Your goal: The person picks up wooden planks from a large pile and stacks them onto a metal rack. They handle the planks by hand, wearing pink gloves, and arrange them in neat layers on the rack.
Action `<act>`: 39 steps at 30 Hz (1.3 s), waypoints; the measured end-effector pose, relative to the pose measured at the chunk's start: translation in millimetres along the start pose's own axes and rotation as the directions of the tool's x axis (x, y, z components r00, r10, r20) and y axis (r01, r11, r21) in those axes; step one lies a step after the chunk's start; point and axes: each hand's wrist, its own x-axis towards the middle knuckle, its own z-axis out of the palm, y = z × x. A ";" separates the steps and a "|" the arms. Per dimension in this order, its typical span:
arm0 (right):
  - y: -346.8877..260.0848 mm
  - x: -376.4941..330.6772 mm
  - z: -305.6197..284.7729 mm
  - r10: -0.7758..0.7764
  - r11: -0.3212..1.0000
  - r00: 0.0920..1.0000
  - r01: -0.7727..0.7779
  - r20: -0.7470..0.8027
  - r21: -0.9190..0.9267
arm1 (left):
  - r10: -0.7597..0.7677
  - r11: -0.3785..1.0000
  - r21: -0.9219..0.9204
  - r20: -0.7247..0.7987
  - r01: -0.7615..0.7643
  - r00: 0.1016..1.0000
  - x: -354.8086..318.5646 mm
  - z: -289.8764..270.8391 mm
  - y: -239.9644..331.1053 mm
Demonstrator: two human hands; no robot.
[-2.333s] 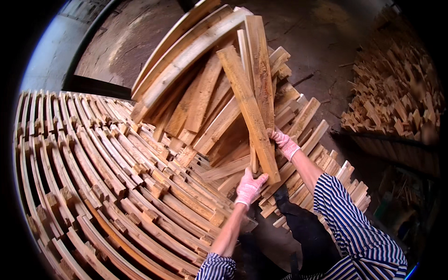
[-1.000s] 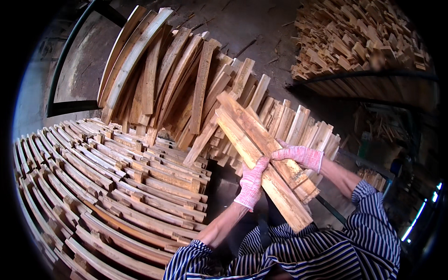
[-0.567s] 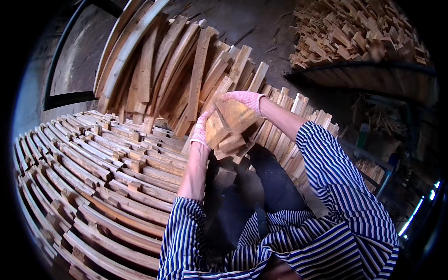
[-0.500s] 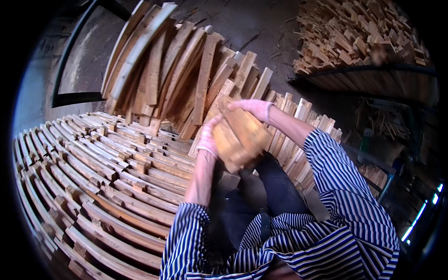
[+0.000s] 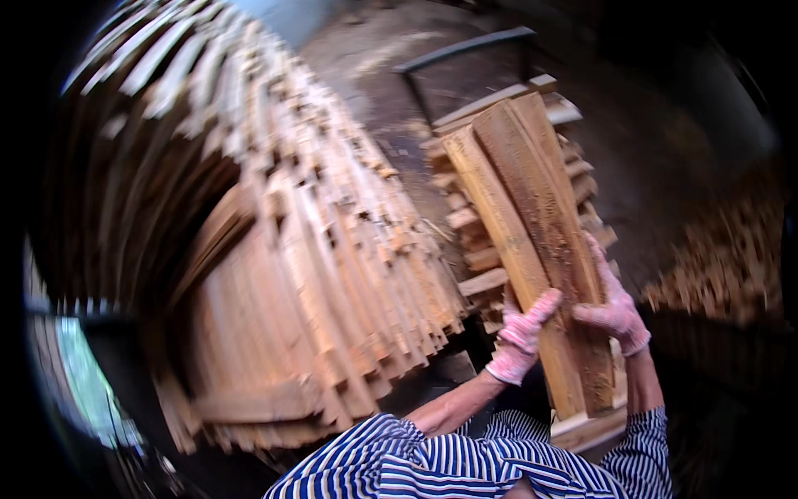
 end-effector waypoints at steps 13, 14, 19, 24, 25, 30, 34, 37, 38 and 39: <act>-201.5 54.8 276.8 0.077 0.928 0.596 0.251 0.799 -0.276 | 0.783 0.474 0.455 0.174 -0.754 0.598 -161.2 -82.1 208.3; -198.5 56.0 308.2 0.100 0.947 0.578 0.195 0.809 -0.257 | 0.783 0.550 0.457 0.010 -0.699 0.622 -182.8 -89.5 250.1; -169.3 61.9 451.3 -0.012 0.912 0.615 0.330 0.788 -0.243 | 0.560 0.823 0.362 -0.392 -0.437 0.730 -264.9 -140.5 423.2; -146.7 59.6 551.9 -0.070 0.934 0.617 0.317 0.784 -0.167 | 0.103 0.989 0.132 -0.313 -0.064 0.944 -292.9 -215.0 549.2; -125.7 59.4 580.0 -0.025 0.974 0.574 0.198 0.819 -0.110 | 0.114 0.935 0.354 -0.326 0.009 0.939 -301.8 -273.0 579.4; -93.8 16.4 617.7 -0.179 0.776 0.344 0.625 0.922 -0.083 | 0.355 0.314 0.849 -0.519 0.424 0.777 -256.3 -452.9 633.6; -124.1 8.3 543.2 -0.272 0.761 0.404 0.646 0.873 -0.062 | 0.827 -0.393 0.555 -0.136 0.734 0.546 -230.4 -367.8 652.2; -134.0 11.9 443.1 -0.382 0.810 0.534 0.586 0.755 -0.004 | 0.637 -0.504 0.864 0.359 0.016 0.683 -163.2 -209.8 612.5; -132.8 11.4 406.3 -0.367 0.871 0.598 0.490 0.713 0.037 | 0.554 -0.442 0.871 0.452 -0.213 0.699 -147.4 -150.7 578.9; -124.2 13.1 376.2 -0.378 0.902 0.697 0.424 0.609 0.074 | 0.448 -0.392 0.866 0.475 -0.311 0.757 -125.3 -108.9 551.8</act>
